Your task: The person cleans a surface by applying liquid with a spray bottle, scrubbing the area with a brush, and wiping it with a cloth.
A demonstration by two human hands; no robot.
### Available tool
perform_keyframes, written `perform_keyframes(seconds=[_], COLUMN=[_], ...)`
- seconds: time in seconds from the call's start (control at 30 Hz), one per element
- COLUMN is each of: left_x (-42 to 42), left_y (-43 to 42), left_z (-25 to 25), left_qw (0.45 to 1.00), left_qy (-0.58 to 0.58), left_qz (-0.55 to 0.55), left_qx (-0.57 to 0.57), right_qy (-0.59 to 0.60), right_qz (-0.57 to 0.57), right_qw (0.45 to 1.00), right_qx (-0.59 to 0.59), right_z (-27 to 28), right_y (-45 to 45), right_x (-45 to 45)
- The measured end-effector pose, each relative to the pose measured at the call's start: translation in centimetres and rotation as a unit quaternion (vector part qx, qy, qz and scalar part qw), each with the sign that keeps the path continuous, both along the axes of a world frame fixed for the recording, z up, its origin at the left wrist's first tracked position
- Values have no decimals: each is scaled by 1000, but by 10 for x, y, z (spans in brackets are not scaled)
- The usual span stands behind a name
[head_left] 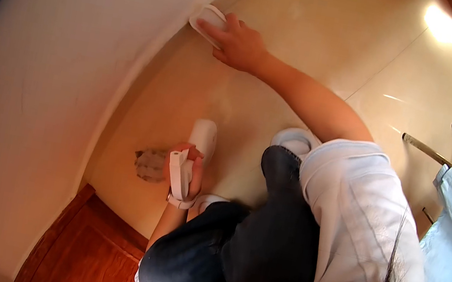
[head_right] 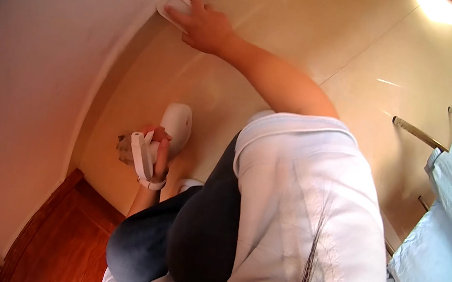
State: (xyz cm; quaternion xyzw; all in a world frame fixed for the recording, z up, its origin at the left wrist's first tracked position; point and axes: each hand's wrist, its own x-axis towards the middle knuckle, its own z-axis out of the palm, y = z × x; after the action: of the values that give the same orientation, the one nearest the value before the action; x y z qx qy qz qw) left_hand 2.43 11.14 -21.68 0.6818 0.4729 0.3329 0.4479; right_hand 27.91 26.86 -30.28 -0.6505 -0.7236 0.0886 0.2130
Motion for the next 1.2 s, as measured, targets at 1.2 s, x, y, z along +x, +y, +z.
perform_keyframes(seconds=[1.2], left_x=[-4], left_y=[-7], left_z=[-1], left_qw=[998], left_qy=[-48], left_qz=[13], left_qx=[-24], right_qy=[153], right_qz=[-270], right_qw=[950], right_qx=[14], right_z=[13], right_y=[19], right_x=[28])
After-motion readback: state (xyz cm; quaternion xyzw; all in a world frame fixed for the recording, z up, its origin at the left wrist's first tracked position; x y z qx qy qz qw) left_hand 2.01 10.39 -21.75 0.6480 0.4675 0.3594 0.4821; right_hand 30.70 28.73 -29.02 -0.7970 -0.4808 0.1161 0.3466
